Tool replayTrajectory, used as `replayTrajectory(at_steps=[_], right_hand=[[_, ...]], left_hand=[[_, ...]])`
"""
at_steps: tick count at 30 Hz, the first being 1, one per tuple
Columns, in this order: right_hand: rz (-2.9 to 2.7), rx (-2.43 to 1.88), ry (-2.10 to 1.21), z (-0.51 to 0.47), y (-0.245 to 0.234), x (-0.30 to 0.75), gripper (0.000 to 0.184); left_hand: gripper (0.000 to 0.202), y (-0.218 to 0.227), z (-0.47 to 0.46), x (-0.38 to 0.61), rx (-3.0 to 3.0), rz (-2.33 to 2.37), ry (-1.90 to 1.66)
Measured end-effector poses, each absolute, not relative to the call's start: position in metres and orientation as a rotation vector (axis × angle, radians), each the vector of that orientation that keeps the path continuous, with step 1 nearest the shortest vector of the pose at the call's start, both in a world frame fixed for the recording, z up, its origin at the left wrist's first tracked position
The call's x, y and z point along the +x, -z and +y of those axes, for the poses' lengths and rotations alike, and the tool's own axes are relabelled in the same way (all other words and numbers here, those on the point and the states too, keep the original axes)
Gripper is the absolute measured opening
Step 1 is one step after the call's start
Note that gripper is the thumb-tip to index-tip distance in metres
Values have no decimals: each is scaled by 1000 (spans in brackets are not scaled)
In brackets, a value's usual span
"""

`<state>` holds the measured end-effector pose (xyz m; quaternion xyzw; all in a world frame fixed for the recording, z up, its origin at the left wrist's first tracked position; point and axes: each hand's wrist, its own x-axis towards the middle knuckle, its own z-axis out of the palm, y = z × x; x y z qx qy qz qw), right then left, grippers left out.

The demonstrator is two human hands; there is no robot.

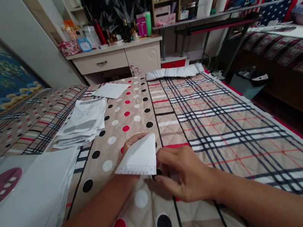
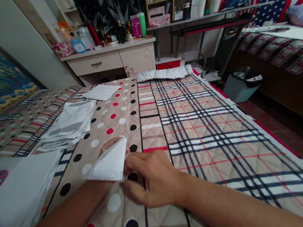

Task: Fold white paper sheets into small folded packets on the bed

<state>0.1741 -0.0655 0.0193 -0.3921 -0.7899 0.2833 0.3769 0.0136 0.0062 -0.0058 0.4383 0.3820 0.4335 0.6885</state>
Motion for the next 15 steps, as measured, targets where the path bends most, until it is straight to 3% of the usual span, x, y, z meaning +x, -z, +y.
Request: replayTrajectory(at_steps=[2,7,15], right_hand=[[-1841,-940,-919,-65,-23,174,4],[-1220,-840,-1283,-58,-27,173,22],[-1007,-837,-1426,-53,-18,170,26]], left_hand=[[24,2,9,16,903,821,-917],[25,-4,8,18,920,809,-831],[25,3,7,13,1076,870,-717]])
